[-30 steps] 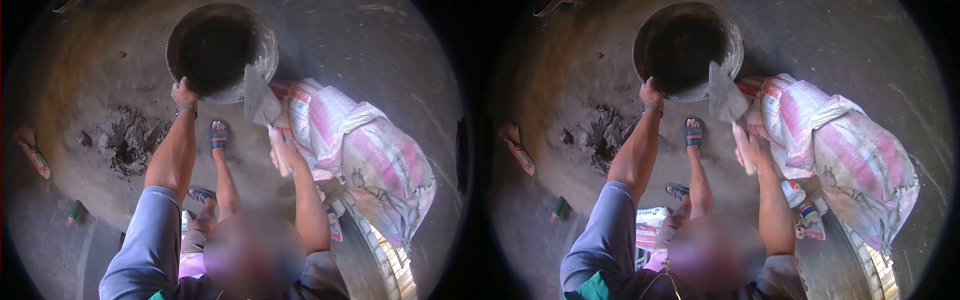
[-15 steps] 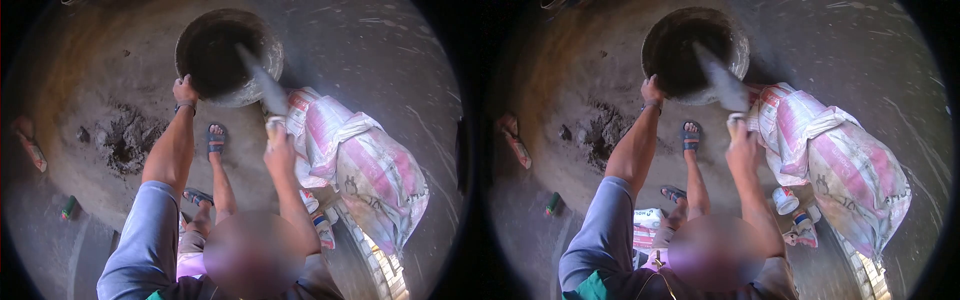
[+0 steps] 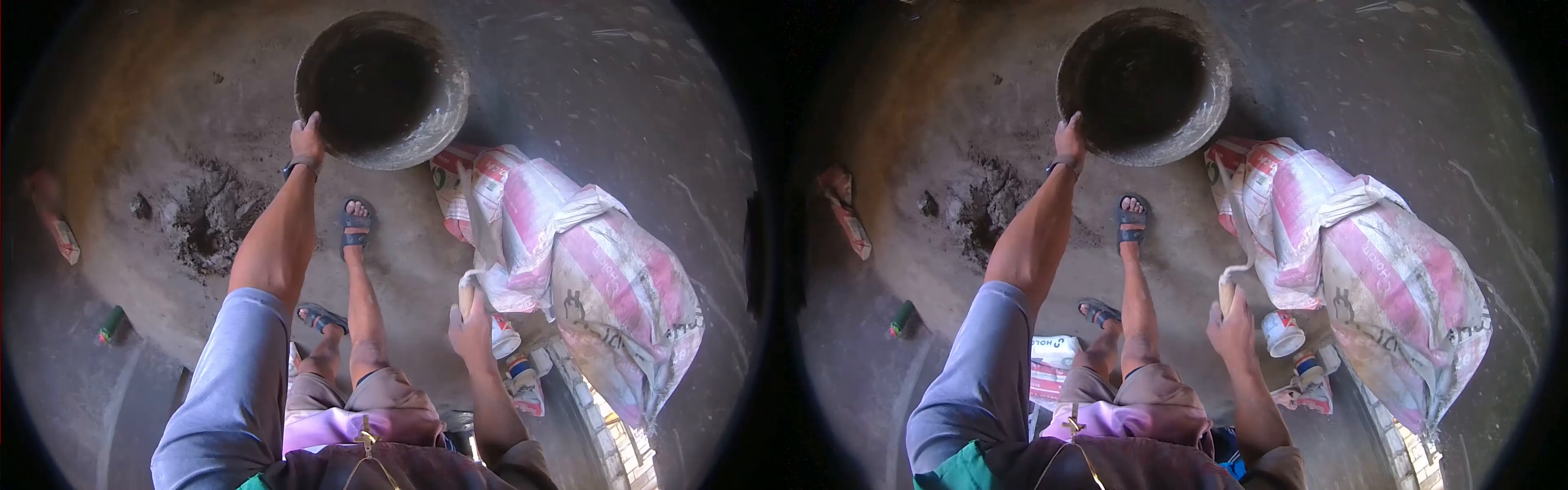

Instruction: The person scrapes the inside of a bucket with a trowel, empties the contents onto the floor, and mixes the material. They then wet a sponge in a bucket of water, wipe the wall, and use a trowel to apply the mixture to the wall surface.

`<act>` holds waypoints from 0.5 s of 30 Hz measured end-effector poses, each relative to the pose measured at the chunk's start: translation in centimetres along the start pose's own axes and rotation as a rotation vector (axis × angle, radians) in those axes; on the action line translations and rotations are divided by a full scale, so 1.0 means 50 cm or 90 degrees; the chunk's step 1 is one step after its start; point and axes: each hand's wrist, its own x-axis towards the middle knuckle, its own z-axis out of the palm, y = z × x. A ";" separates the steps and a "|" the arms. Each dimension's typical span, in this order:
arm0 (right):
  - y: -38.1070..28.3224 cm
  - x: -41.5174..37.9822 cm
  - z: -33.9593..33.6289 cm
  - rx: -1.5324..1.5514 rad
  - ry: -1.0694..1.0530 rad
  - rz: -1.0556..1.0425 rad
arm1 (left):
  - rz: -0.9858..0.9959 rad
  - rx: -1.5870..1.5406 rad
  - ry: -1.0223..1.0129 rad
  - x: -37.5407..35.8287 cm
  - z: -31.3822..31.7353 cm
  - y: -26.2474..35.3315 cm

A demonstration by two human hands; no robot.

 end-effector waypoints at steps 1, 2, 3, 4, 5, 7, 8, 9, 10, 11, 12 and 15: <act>-0.025 0.010 -0.021 0.071 0.041 -0.044 | -0.062 -0.059 -0.055 -0.008 -0.006 0.010; -0.059 0.024 -0.042 0.075 0.044 -0.045 | -0.123 -0.117 -0.109 -0.017 -0.011 0.021; -0.102 0.045 -0.061 0.043 0.029 -0.082 | -0.115 -0.116 -0.110 -0.025 -0.016 0.041; -0.139 0.061 -0.074 0.013 0.013 -0.118 | -0.168 -0.122 -0.156 -0.037 -0.022 0.061; -0.170 0.066 -0.081 0.020 0.013 -0.117 | -0.226 -0.125 -0.203 -0.044 -0.028 0.071; -0.211 0.078 -0.090 -0.202 -0.071 -0.150 | -0.246 -0.112 -0.220 -0.032 -0.033 0.066; -0.204 0.087 -0.083 -0.243 -0.084 -0.152 | -0.272 -0.105 -0.238 -0.028 -0.036 0.061; -0.189 0.105 -0.084 -0.241 -0.083 -0.152 | -0.270 -0.103 -0.238 -0.031 -0.038 0.064; -0.169 0.130 -0.093 -0.287 -0.066 -0.124 | -0.278 -0.098 -0.260 -0.034 -0.041 0.072; -0.149 0.155 -0.105 -0.334 -0.051 -0.096 | -0.287 -0.092 -0.283 -0.040 -0.046 0.079; -0.128 0.188 -0.125 -0.336 -0.059 -0.074 | -0.292 -0.082 -0.297 -0.048 -0.048 0.088; -0.171 0.211 -0.210 -0.294 -0.024 -0.056 | -0.308 -0.024 -0.237 -0.081 -0.048 0.112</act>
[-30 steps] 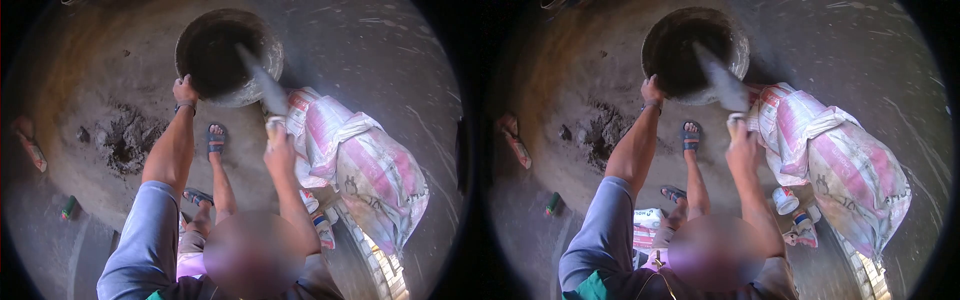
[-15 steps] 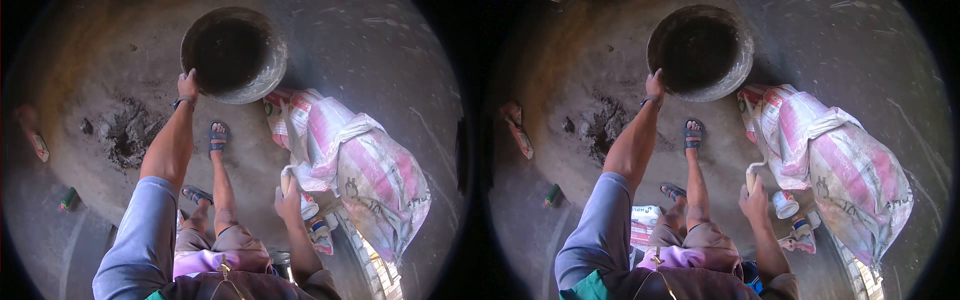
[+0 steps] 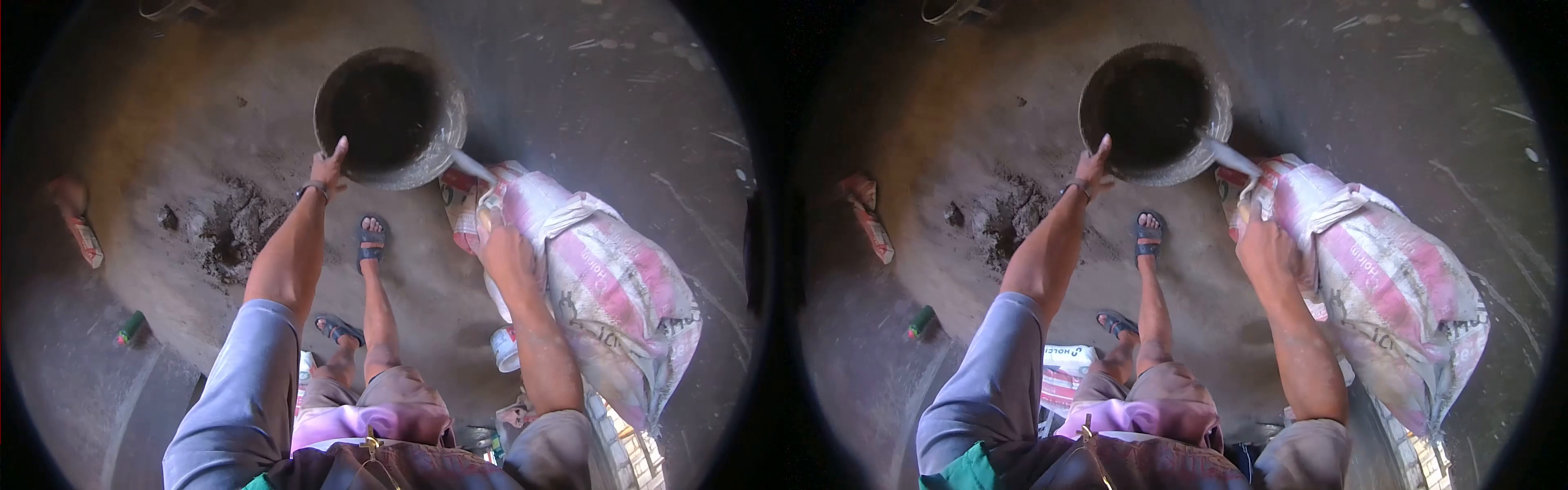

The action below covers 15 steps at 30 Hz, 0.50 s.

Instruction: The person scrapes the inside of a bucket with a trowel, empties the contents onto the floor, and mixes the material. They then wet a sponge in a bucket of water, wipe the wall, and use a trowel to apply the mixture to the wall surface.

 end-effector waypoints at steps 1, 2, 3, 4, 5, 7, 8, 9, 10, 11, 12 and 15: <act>-0.004 -0.005 -0.040 0.039 0.035 0.011 | -0.012 0.016 -0.014 -0.009 -0.006 -0.002; -0.008 -0.013 -0.057 0.042 0.049 0.006 | 0.016 0.036 0.005 -0.024 -0.015 -0.003; -0.015 -0.032 -0.054 0.142 0.156 -0.027 | 0.042 0.058 0.026 -0.035 -0.030 -0.014; -0.023 -0.049 -0.045 0.243 0.264 -0.063 | 0.085 0.085 0.028 -0.048 -0.059 -0.028; -0.032 -0.055 -0.018 0.343 0.275 -0.072 | 0.127 0.113 0.033 -0.061 -0.088 -0.041; -0.070 -0.071 0.019 0.322 0.377 -0.186 | 0.162 0.160 0.063 -0.116 -0.153 -0.053; -0.093 -0.070 0.044 0.325 0.393 -0.208 | 0.155 0.177 0.085 -0.157 -0.191 -0.048; -0.110 -0.066 0.058 0.327 0.184 -0.118 | 0.135 0.184 0.084 -0.219 -0.221 -0.028; -0.115 -0.047 0.088 0.329 0.194 -0.126 | 0.114 0.190 0.083 -0.282 -0.250 -0.008; -0.121 -0.019 0.121 0.364 0.126 -0.068 | 0.086 0.189 0.060 -0.360 -0.284 0.034; -0.137 -0.014 0.127 0.403 0.053 -0.009 | 0.185 0.311 0.158 -0.335 -0.366 -0.021; -0.173 -0.099 -0.015 0.471 0.208 -0.070 | 0.140 0.356 0.210 -0.444 -0.521 -0.019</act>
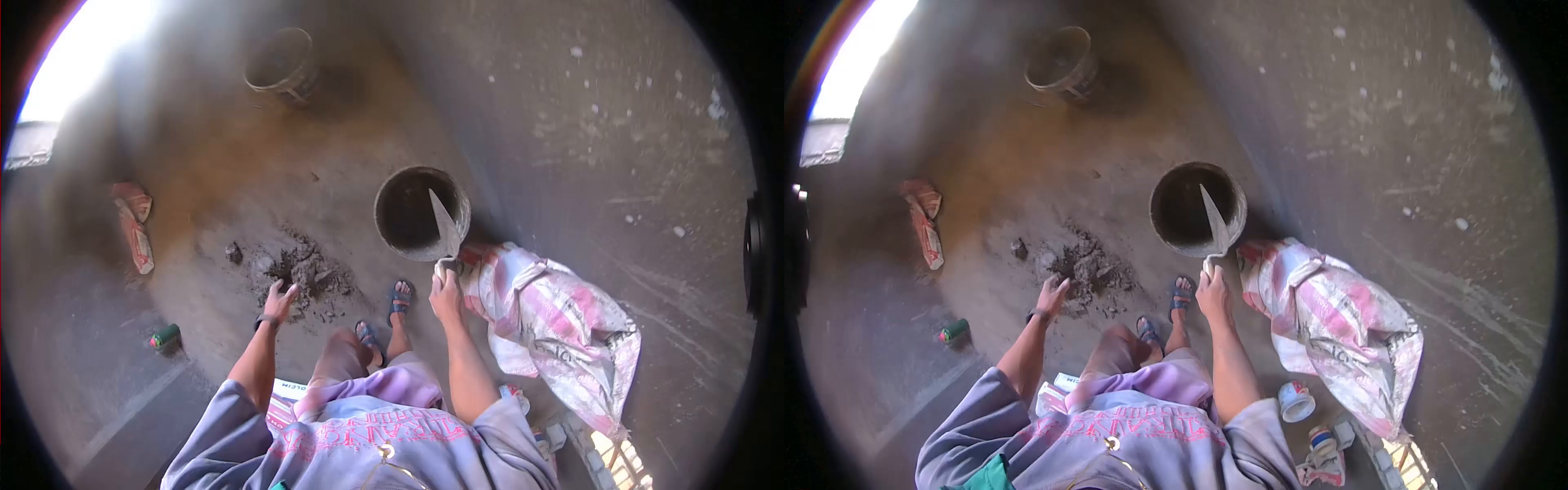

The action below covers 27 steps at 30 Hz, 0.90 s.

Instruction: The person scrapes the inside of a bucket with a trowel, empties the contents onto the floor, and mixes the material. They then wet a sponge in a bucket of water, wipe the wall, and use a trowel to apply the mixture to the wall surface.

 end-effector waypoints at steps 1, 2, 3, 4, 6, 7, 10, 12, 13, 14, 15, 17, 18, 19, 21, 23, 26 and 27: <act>-0.033 -0.011 -0.022 -0.001 0.003 -0.018 | -0.049 -0.071 -0.039 -0.003 -0.044 -0.038; -0.063 -0.021 -0.041 -0.007 -0.006 -0.015 | -0.203 -0.096 -0.063 -0.065 -0.108 0.036; -0.093 -0.019 -0.053 -0.014 -0.016 -0.015 | -0.196 -0.121 -0.048 -0.065 -0.131 0.034; -0.112 -0.006 -0.049 -0.018 -0.016 -0.044 | -0.176 -0.285 -0.074 -0.065 -0.153 0.016; -0.158 0.011 -0.025 0.046 -0.105 0.014 | -0.102 -0.659 -0.171 -0.050 -0.182 -0.009; -0.195 0.014 -0.017 0.061 -0.141 0.033 | -0.120 -0.559 -0.124 -0.102 -0.213 0.124; -0.417 0.050 0.032 0.268 -0.233 0.090 | -0.055 -0.742 -0.391 -0.050 -0.215 0.241; -0.537 0.100 0.081 0.152 -0.331 -0.133 | -0.080 -0.792 -0.458 0.010 -0.223 0.346; -0.617 0.128 0.087 0.087 -0.400 -0.273 | -0.120 -0.824 -0.482 0.051 -0.242 0.395; -0.657 0.166 0.124 0.182 -0.486 -0.228 | -0.067 -0.779 -0.405 0.113 -0.250 0.407; -0.712 0.207 0.142 0.262 -0.492 -0.125 | -0.017 -0.731 -0.326 0.181 -0.267 0.421; -0.775 0.314 0.192 0.306 -0.395 -0.073 | -0.060 -0.606 -0.069 0.318 -0.337 0.418; -0.775 0.369 0.234 0.335 -0.308 -0.064 | -0.140 -0.629 -0.097 0.343 -0.402 0.414; -0.788 0.419 0.248 0.260 -0.259 -0.077 | -0.211 -0.644 -0.119 0.381 -0.475 0.424; -0.806 0.523 0.281 0.216 -0.232 0.044 | -0.219 -0.500 -0.134 0.445 -0.573 0.382; -0.740 0.640 0.355 0.161 -0.161 -0.017 | -0.198 -0.297 -0.109 0.466 -0.638 0.397; -0.729 0.800 0.405 0.133 -0.138 0.062 | -0.222 -0.172 -0.107 0.489 -0.666 0.422; -0.770 0.836 0.404 0.092 -0.125 0.033 | -0.216 -0.163 -0.101 0.498 -0.671 0.413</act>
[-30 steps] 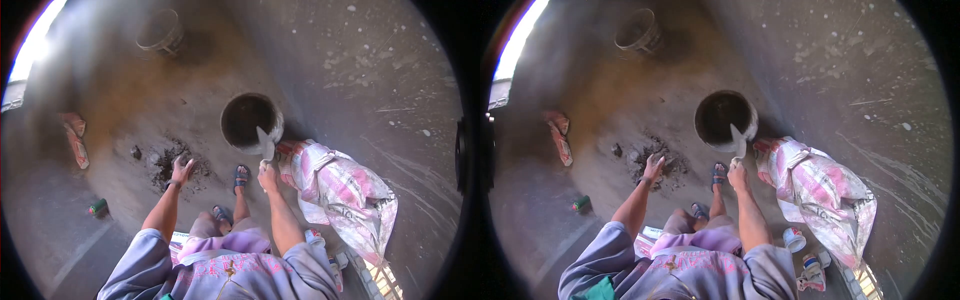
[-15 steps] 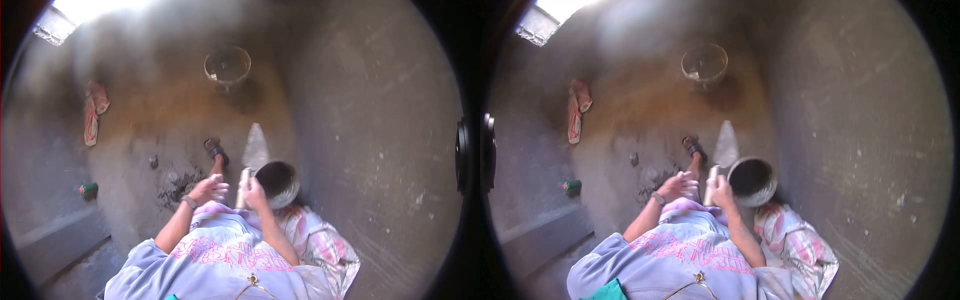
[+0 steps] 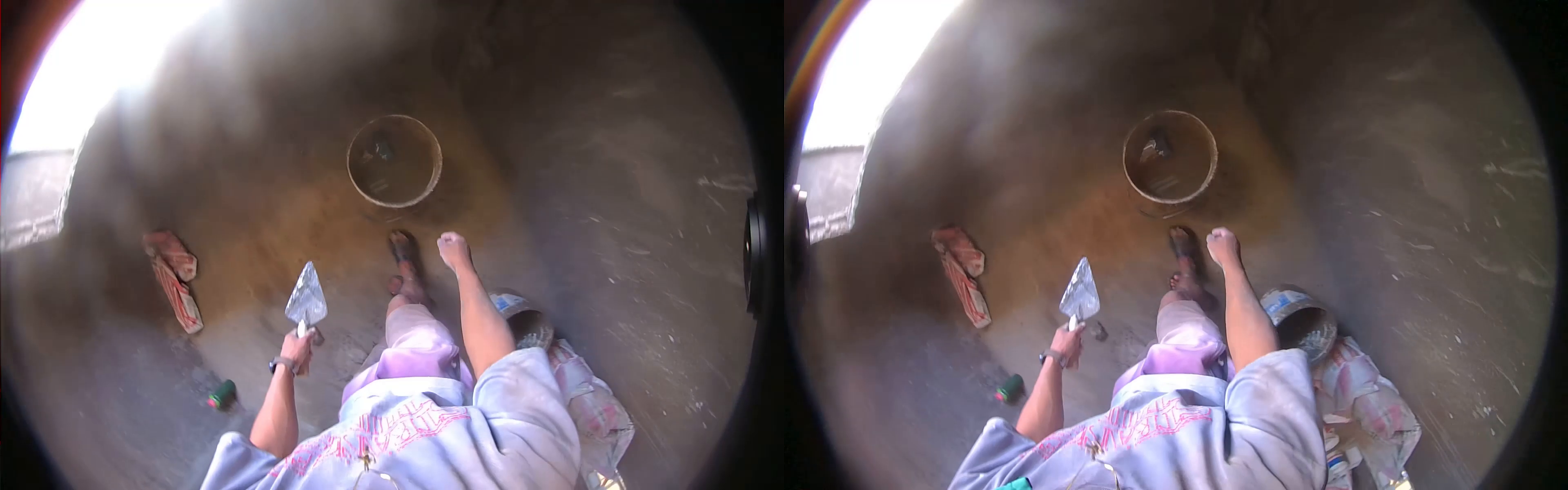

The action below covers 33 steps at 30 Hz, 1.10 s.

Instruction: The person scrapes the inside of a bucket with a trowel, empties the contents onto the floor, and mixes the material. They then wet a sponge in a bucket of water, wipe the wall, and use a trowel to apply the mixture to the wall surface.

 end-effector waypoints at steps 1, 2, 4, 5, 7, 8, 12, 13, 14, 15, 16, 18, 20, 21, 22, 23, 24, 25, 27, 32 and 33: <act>-0.045 0.037 0.013 -0.044 0.012 -0.024 | -0.021 0.001 0.008 0.010 -0.012 0.001; -0.095 0.080 0.053 -0.050 0.007 -0.017 | -0.043 0.000 0.015 0.026 -0.037 0.003; -0.097 0.209 0.139 -0.073 0.022 -0.119 | -0.083 -0.019 0.025 0.051 -0.046 0.009; -0.141 0.245 0.171 -0.099 0.006 -0.117 | -0.102 -0.001 -0.005 0.075 -0.077 -0.004; -0.203 0.378 0.222 -0.125 0.054 -0.140 | -0.138 0.054 -0.035 0.138 -0.075 0.045; -0.193 0.431 0.258 -0.137 0.098 -0.150 | -0.181 0.089 -0.039 0.138 -0.053 0.074; -0.243 0.532 0.264 -0.265 0.037 -0.032 | -0.259 0.017 -0.051 0.129 -0.004 0.162; -0.204 0.556 0.278 -0.258 0.030 -0.010 | -0.237 0.010 -0.076 0.128 0.004 0.174; -0.159 0.574 0.298 -0.237 -0.011 0.016 | -0.223 0.003 -0.100 0.114 0.004 0.186; -0.115 0.588 0.317 -0.216 -0.045 0.039 | -0.218 -0.030 -0.126 0.105 0.009 0.209; -0.114 0.567 0.380 -0.224 -0.044 0.068 | -0.220 -0.020 -0.166 0.107 -0.065 0.217; -0.082 0.529 0.368 -0.125 -0.166 0.105 | -0.206 0.017 -0.203 0.104 -0.068 0.261; -0.104 0.432 0.302 0.272 -0.226 0.250 | -0.153 0.015 -0.211 0.096 -0.093 0.256; -0.138 0.370 0.269 0.429 -0.188 0.337 | -0.140 0.030 -0.240 0.110 -0.115 0.225; -0.114 0.323 0.286 0.630 -0.173 0.281 | -0.109 0.074 -0.224 0.106 -0.111 0.245; -0.141 0.246 0.247 0.823 -0.171 0.283 | -0.127 0.069 -0.228 0.110 -0.108 0.248; -0.164 0.165 0.193 0.901 -0.189 0.254 | -0.141 0.071 -0.228 0.110 -0.108 0.246; -0.170 0.099 0.151 0.871 -0.179 0.163 | -0.115 0.111 -0.246 0.112 -0.113 0.241; -0.156 -0.056 0.078 1.038 -0.099 0.063 | -0.072 0.189 -0.269 0.119 -0.120 0.244; -0.043 -0.431 -0.085 1.308 0.291 -0.051 | 0.003 0.347 -0.297 0.184 -0.177 0.260; 0.017 -0.491 -0.100 1.282 0.382 -0.050 | 0.006 0.383 -0.294 0.205 -0.186 0.263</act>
